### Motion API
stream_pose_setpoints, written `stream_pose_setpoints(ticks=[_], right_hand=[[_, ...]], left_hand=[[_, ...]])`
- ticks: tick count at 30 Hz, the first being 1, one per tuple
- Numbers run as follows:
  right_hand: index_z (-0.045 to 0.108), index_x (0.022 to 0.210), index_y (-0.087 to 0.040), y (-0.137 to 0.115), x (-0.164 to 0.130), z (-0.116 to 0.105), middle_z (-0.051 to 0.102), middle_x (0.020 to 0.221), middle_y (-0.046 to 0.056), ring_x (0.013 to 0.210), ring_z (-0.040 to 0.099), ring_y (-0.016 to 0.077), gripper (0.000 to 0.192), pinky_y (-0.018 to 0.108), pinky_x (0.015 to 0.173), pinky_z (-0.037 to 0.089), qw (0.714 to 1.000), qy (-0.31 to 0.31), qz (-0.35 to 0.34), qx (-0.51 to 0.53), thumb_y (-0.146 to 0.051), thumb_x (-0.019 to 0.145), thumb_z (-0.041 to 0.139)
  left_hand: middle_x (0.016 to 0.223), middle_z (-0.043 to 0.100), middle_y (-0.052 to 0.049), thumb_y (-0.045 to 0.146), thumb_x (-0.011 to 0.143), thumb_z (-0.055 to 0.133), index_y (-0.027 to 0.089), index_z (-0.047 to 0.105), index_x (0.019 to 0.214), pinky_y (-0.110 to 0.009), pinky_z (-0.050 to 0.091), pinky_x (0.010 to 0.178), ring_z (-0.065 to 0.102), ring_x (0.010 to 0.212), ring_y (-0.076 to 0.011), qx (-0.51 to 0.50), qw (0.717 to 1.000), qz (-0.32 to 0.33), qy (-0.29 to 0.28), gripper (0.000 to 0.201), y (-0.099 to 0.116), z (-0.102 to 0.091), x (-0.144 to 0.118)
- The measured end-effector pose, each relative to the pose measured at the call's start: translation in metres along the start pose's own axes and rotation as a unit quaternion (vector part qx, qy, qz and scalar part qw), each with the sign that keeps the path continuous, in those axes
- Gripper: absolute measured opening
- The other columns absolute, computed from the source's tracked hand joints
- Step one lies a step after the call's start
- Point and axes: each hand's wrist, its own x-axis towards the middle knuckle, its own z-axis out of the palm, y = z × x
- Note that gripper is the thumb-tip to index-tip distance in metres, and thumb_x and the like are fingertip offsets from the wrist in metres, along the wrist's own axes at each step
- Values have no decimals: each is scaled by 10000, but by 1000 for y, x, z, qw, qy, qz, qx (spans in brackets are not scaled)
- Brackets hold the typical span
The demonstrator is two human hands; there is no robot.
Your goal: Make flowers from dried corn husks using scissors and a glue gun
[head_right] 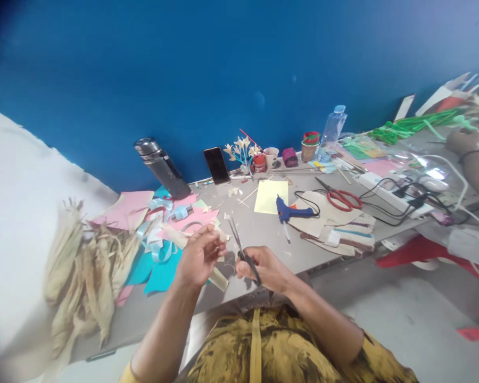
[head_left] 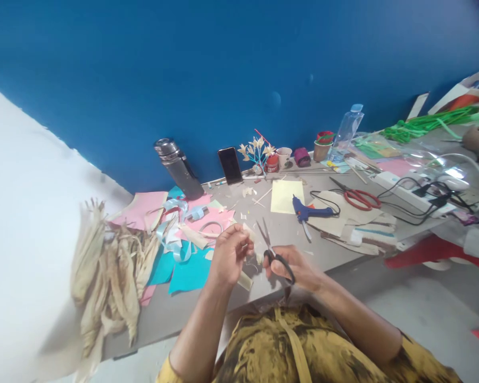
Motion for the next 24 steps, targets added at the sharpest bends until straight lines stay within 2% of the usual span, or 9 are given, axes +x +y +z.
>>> stream_pose_setpoints(ticks=[7,14,24], right_hand=[[632,712,-124,8,-2,14,575,604,17,531,438,103,640,224,477,279,999,13,24,-17,-763,725,663],[597,643,-140,9,0,17,629,583,49,508,508,115,551,222,479,342,997,44,62,-1,-671,703,733],[608,625,-146,8,-1,17,617,563,33,482,467,102,521,224,465,309,998,39,40,-7,-642,730,727]], left_hand=[[545,520,65,217,595,741,189,511,683,-191,362,473,500,482,-77,2,1000,9,4,248,-1,2,1],[577,523,61,209,614,703,182,526,680,-197,364,493,502,495,-75,12,1000,22,1,191,-2,-2,0],[569,531,62,210,594,700,182,538,670,-203,363,493,501,484,-76,14,1000,27,5,181,1,1,-2]])
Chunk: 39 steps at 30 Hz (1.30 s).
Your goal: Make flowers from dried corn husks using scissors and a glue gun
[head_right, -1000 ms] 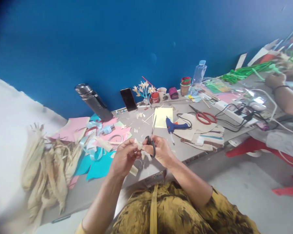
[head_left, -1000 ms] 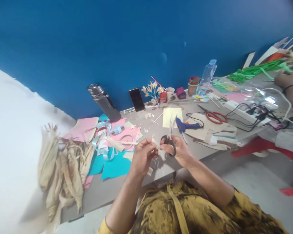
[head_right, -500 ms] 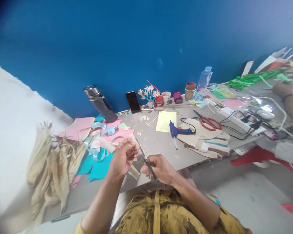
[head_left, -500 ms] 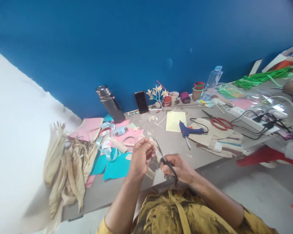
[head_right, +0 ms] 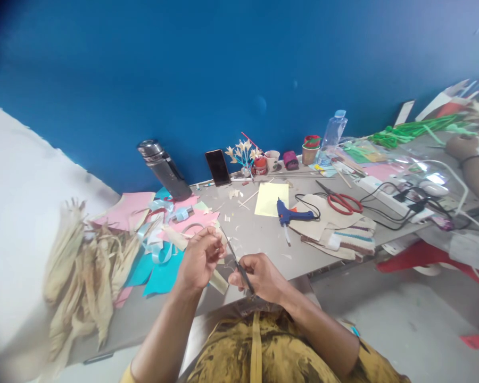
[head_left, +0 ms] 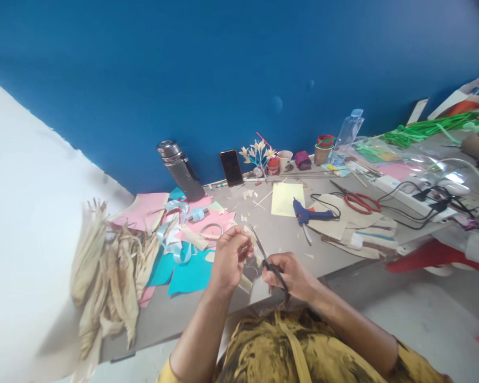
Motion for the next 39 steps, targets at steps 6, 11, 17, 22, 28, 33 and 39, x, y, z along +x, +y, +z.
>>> stream_pose_setpoints(ticks=[6,11,17,22,28,33,39], right_hand=[[610,598,-150,1,1,0,616,545,31,480,480,113,492,229,463,328,1000,11,8,-4,-608,719,745],[569,527,-164,4,1,-1,553,466,4,437,421,100,491,233,438,294,999,21,25,2,-574,670,799],[675,739,-145,2,8,-7,621,607,11,538,503,126,379,234,493,367,994,103,1,29,-501,703,800],[664,936,-180,-17,20,-10,681,849,35,669,562,150,324,256,597,449,975,192,-87,73,-405,732,777],[661,824,-178,-28,24,-15,611,715,3,622,508,136,245,254,563,409,967,215,-110,81,-374,715,761],[659,778,-164,-42,21,-31,569,626,-21,537,448,105,264,233,495,327,990,75,-32,116,-341,635,792],[675,746,-182,-57,24,-39,556,610,-21,534,421,109,227,242,503,304,995,42,-23,90,-345,639,793]], left_hand=[[555,528,61,223,588,716,182,528,650,-204,363,493,496,479,-76,6,1000,1,-3,202,1,2,-1],[536,519,63,232,596,752,185,509,651,-202,371,498,496,484,-79,8,1000,5,-3,254,2,0,-1],[548,560,48,207,611,779,188,524,717,-190,378,505,523,526,-87,-58,998,-22,-20,277,-2,-3,5],[612,595,35,177,601,797,172,501,703,-171,341,487,484,502,-54,-107,989,-72,-74,312,-11,5,4],[630,564,32,209,634,789,169,552,735,-186,327,490,481,520,-68,-108,983,-98,-109,260,-16,6,-3],[636,569,-14,352,656,770,139,659,706,-239,414,553,534,579,-117,9,984,-76,-164,245,-1,-7,4],[583,621,-36,241,624,809,141,696,640,-275,441,626,557,565,-134,133,967,-52,-213,152,0,-10,6]])
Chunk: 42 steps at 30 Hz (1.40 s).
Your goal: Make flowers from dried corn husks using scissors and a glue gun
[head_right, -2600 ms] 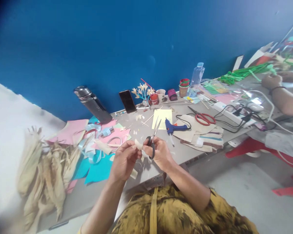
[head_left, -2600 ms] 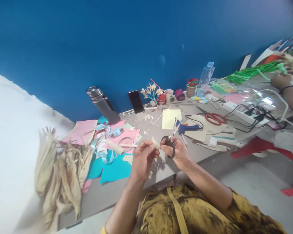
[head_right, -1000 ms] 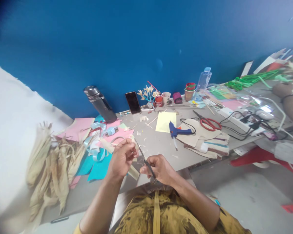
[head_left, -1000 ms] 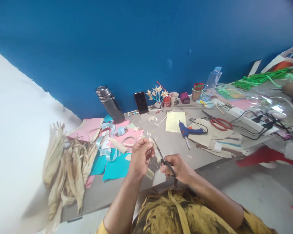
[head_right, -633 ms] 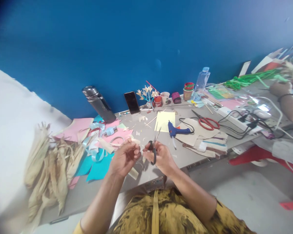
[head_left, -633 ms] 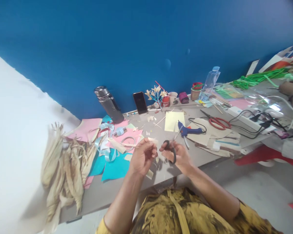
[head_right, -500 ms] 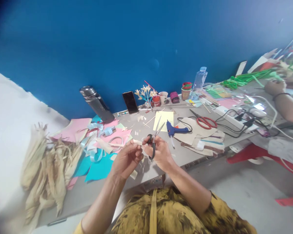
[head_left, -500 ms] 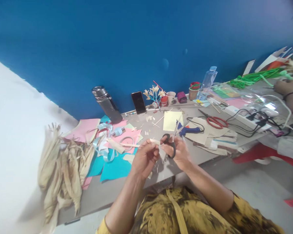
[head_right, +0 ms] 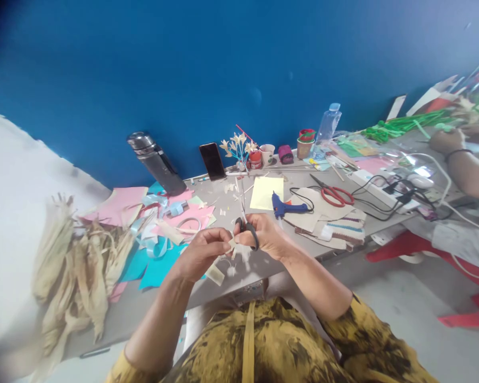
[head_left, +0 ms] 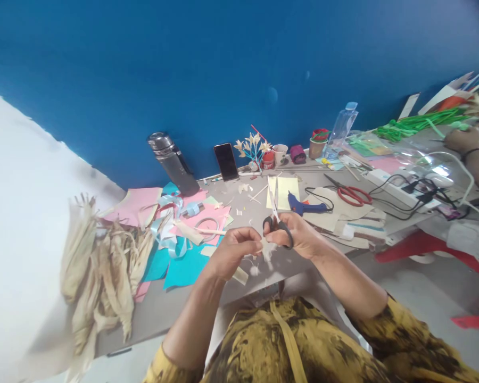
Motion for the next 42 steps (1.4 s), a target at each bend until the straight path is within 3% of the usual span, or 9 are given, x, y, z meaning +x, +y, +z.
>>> stream_pose_setpoints(ticks=[4,9,15,27,42], right_hand=[[682,721,-175,12,-3,4,578,637,10,544,406,120,381,263,516,301,997,41,-47,-33,-549,729,759],[682,705,-142,43,-17,15,639,687,54,577,446,124,583,259,542,309,997,-43,-35,-54,-698,851,581],[665,677,-135,58,-25,21,589,598,29,543,466,123,624,246,524,309,994,-72,-23,-77,-737,822,588],[636,588,-136,56,-24,26,539,545,22,520,437,114,649,236,486,278,995,-50,-7,-85,-748,798,600],[611,554,-146,69,-22,25,552,522,23,487,427,104,631,231,461,274,996,-27,0,-80,-739,767,648]], left_hand=[[616,623,-5,255,577,874,152,693,673,-253,449,629,549,568,-103,-104,991,12,88,230,-5,4,1],[618,585,24,296,590,875,170,655,682,-235,460,618,570,616,-109,-166,974,34,152,270,-5,8,2],[611,591,19,273,631,816,171,625,655,-216,440,591,564,597,-105,-140,975,57,162,218,-5,8,3],[595,591,41,276,624,818,181,601,685,-225,429,593,550,551,-97,-156,964,83,197,244,-11,11,4],[589,592,48,288,612,840,179,584,696,-234,429,590,560,546,-102,-174,961,75,200,290,-14,15,6]])
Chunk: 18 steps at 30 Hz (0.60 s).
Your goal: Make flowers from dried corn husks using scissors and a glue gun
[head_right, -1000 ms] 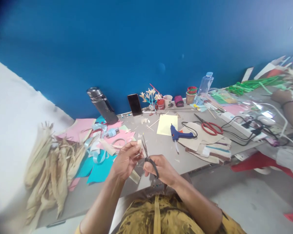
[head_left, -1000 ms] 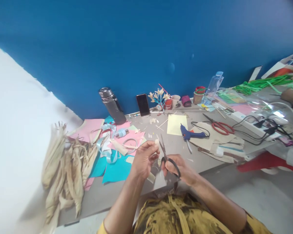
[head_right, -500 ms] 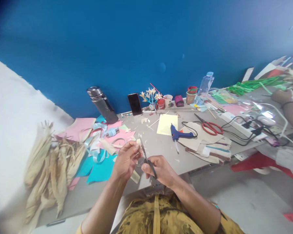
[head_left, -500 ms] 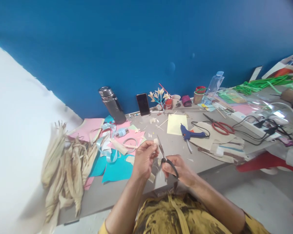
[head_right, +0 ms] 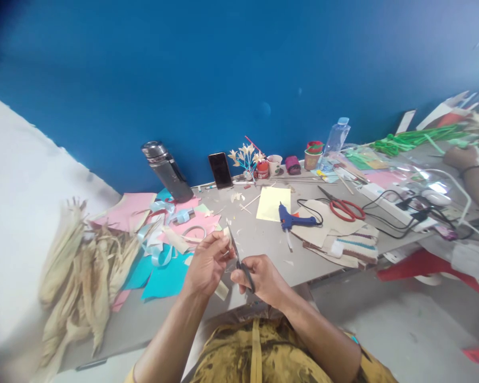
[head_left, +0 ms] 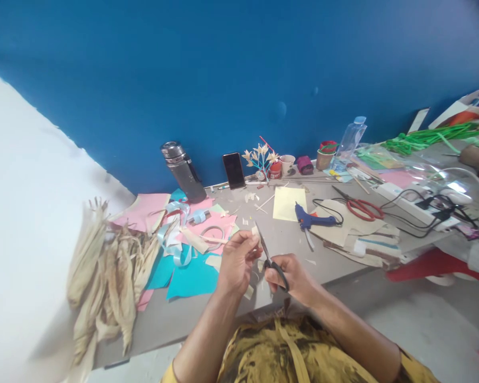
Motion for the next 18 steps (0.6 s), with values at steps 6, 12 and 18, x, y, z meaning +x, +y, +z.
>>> stream_pose_setpoints(ticks=[6,12,18], right_hand=[[643,621,-137,-6,-2,-1,568,565,32,513,458,112,647,235,487,300,999,-33,-16,5,-758,797,599],[613,538,-144,-7,-2,0,529,500,18,475,415,102,649,237,457,263,1000,-6,4,-1,-756,751,647],[608,514,-147,-3,-2,1,516,473,10,459,382,93,628,244,456,243,1000,1,14,6,-729,737,681]], left_hand=[[585,594,48,298,602,838,184,580,691,-235,428,592,555,541,-102,-3,1000,-12,-1,296,1,-1,0],[589,588,43,280,616,825,183,586,683,-235,428,594,556,556,-105,8,1000,-9,-8,267,2,-2,1],[573,550,49,259,608,806,183,584,660,-239,421,585,533,544,-103,10,1000,-10,-13,240,5,-1,1]])
